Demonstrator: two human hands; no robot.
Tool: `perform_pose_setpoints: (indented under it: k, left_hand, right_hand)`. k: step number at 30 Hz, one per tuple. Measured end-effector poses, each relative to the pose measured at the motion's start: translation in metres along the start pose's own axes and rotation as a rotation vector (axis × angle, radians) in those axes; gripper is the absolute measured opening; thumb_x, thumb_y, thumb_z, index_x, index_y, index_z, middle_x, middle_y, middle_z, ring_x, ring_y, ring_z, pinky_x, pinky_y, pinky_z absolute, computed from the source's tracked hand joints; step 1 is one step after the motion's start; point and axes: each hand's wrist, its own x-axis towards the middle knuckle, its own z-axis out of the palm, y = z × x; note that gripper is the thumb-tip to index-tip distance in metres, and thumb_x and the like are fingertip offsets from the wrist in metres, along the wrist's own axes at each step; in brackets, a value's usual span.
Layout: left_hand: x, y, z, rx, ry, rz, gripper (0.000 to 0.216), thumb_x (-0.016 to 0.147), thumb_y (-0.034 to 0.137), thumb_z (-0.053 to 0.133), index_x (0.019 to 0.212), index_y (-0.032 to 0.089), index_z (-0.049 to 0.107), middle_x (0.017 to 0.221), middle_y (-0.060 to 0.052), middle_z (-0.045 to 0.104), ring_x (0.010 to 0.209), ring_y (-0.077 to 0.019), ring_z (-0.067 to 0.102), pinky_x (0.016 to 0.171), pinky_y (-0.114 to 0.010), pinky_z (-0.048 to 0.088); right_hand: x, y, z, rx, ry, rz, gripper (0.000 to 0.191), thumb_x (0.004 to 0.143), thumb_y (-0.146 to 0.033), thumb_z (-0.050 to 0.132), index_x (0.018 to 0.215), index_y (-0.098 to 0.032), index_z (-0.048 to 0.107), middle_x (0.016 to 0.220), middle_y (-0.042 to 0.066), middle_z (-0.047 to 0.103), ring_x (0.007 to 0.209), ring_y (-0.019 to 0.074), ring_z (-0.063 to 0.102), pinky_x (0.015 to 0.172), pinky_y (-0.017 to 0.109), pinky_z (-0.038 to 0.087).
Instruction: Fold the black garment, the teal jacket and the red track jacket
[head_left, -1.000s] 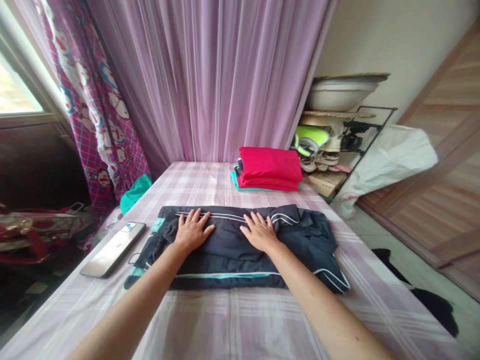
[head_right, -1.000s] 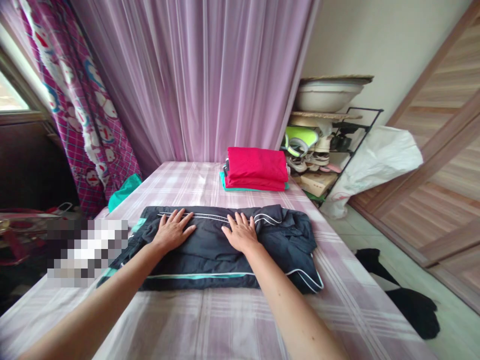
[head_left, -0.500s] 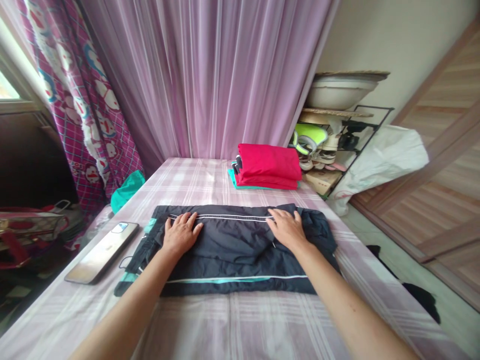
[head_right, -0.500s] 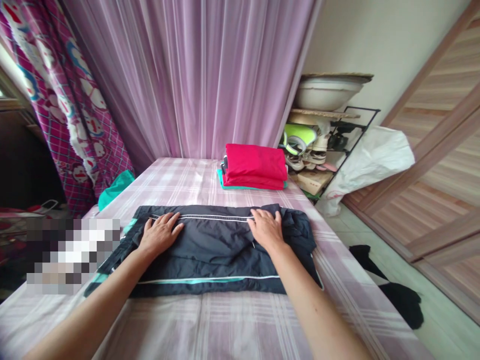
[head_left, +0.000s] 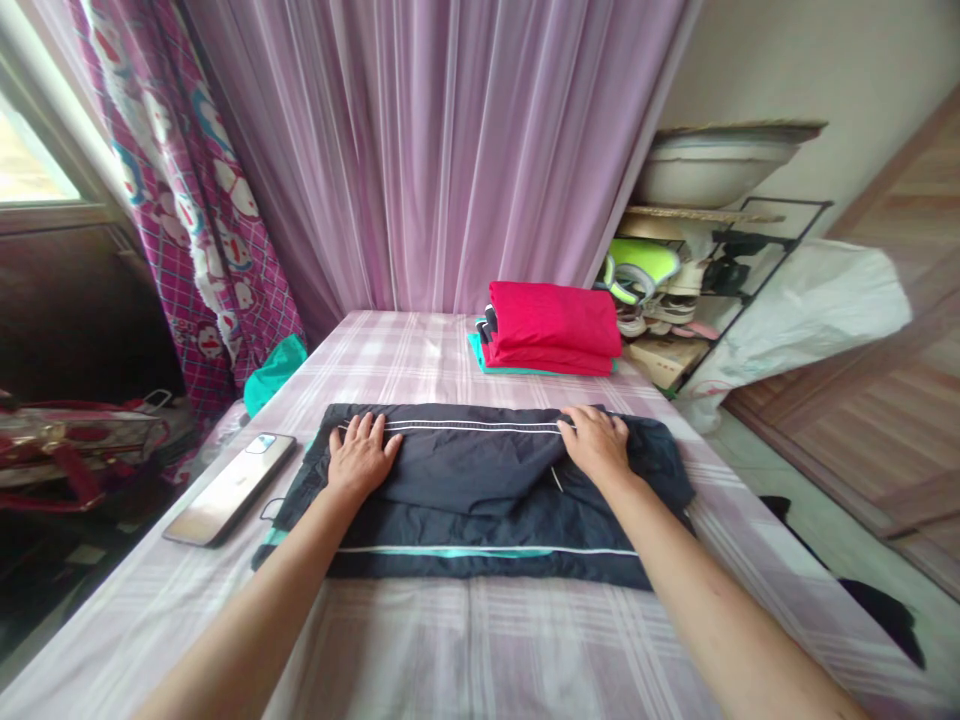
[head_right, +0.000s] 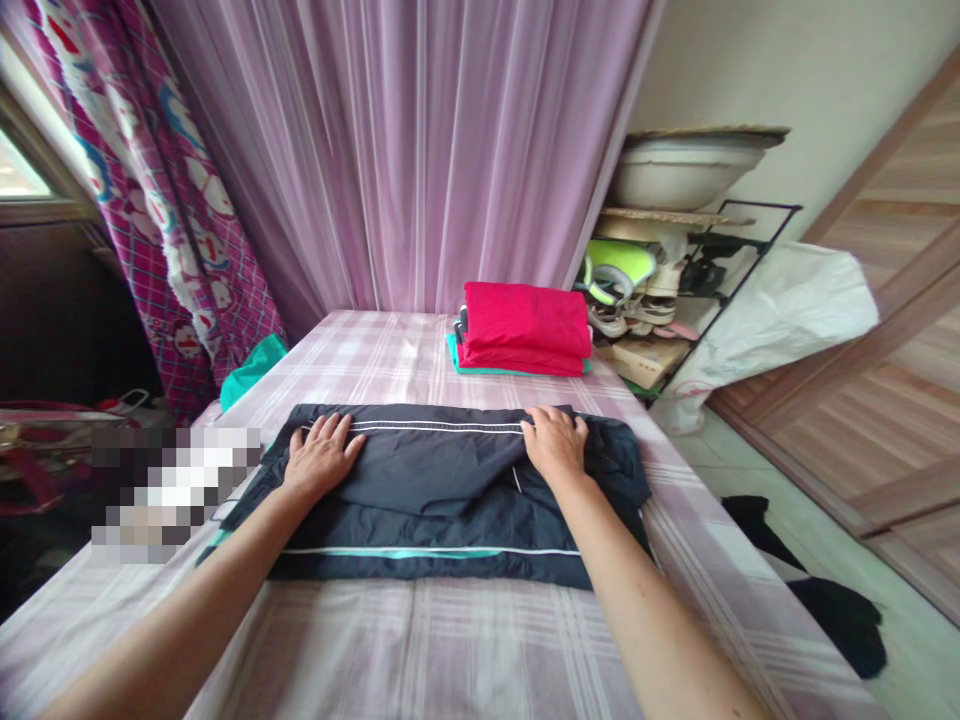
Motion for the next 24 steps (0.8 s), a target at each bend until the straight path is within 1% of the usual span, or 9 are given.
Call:
perform_pose_setpoints:
  k: [3,6,8,9,11,15,17,21,24]
  left_hand:
    - [0.0,0.001,-0.001,-0.01,-0.006,-0.015,0.066,0.098,0.054,0.025,0.152,0.019,0.038,0.159,-0.012,0.036,0.149,-0.0313,0.026,0.119,-0.058,0.019]
    - [0.0,0.0,-0.001,-0.023,-0.014,-0.023,0.067,0.098,0.056,0.025,0.152,0.018,0.037,0.16,-0.012,0.034,0.15,-0.0315,0.024,0.119,-0.06,0.019]
    - [0.0,0.0,-0.001,-0.03,-0.011,-0.027,0.068,0.098,0.057,0.025,0.152,0.019,0.037,0.161,-0.011,0.033,0.15,-0.0314,0.024,0.118,-0.061,0.019]
    - [0.0,0.0,-0.001,-0.032,-0.01,-0.029,0.068,0.097,0.057,0.024,0.152,0.02,0.037,0.161,-0.011,0.032,0.15,-0.0312,0.023,0.118,-0.062,0.019]
    - [0.0,-0.001,0.0,-0.033,-0.013,-0.032,0.068,0.097,0.057,0.024,0.152,0.02,0.037,0.161,-0.011,0.032,0.15,-0.0311,0.024,0.118,-0.062,0.02]
    - [0.002,-0.003,0.002,-0.025,-0.014,-0.033,0.067,0.097,0.057,0.023,0.152,0.022,0.037,0.161,-0.011,0.032,0.15,-0.0315,0.024,0.118,-0.062,0.019]
    - [0.003,-0.004,0.001,-0.019,-0.013,-0.025,0.066,0.097,0.056,0.024,0.152,0.022,0.039,0.16,-0.011,0.034,0.149,-0.0322,0.026,0.116,-0.062,0.022]
    - [0.003,0.007,-0.009,0.03,0.008,0.012,0.061,0.096,0.051,0.03,0.145,0.019,0.049,0.156,-0.015,0.041,0.145,-0.0359,0.032,0.112,-0.061,0.028]
    - [0.003,0.028,-0.016,0.006,0.073,0.097,0.055,0.097,0.046,0.032,0.141,0.019,0.054,0.154,-0.014,0.045,0.146,-0.0348,0.032,0.115,-0.061,0.024]
  right_hand:
    - [-0.006,-0.05,-0.008,0.128,0.004,-0.227,0.044,0.099,-0.034,0.037,0.136,-0.02,0.057,0.148,0.012,0.051,0.136,0.0248,0.045,0.112,0.045,0.029]
    - [-0.012,-0.099,-0.002,0.189,-0.192,-0.461,0.052,0.101,-0.044,0.032,0.146,-0.025,0.047,0.157,0.007,0.041,0.146,0.021,0.032,0.118,0.045,0.022]
    - [-0.013,-0.108,0.008,0.156,-0.353,-0.481,0.057,0.1,-0.051,0.03,0.151,-0.026,0.041,0.161,0.007,0.033,0.149,0.022,0.025,0.12,0.051,0.014]
    - [-0.012,-0.103,0.013,0.129,-0.408,-0.449,0.06,0.1,-0.053,0.029,0.153,-0.026,0.037,0.162,0.007,0.03,0.15,0.0223,0.023,0.121,0.052,0.011]
    - [-0.007,-0.077,0.02,0.059,-0.441,-0.34,0.062,0.1,-0.053,0.025,0.155,-0.024,0.033,0.163,0.008,0.027,0.151,0.0221,0.021,0.121,0.052,0.01]
    - [-0.001,-0.01,0.025,-0.085,-0.349,-0.088,0.059,0.101,-0.045,0.023,0.154,-0.023,0.035,0.162,0.007,0.029,0.15,0.0218,0.022,0.121,0.053,0.009]
    - [-0.001,0.01,0.025,-0.111,-0.321,-0.022,0.058,0.101,-0.043,0.022,0.154,-0.023,0.035,0.162,0.006,0.029,0.15,0.0212,0.023,0.122,0.053,0.01]
    - [-0.003,0.016,0.029,-0.13,-0.29,-0.027,0.058,0.101,-0.043,0.022,0.153,-0.022,0.037,0.161,0.007,0.031,0.149,0.0216,0.025,0.121,0.052,0.013]
    - [-0.004,0.012,0.033,-0.134,-0.275,-0.024,0.057,0.1,-0.042,0.023,0.152,-0.023,0.039,0.161,0.007,0.033,0.149,0.0214,0.026,0.121,0.053,0.014]
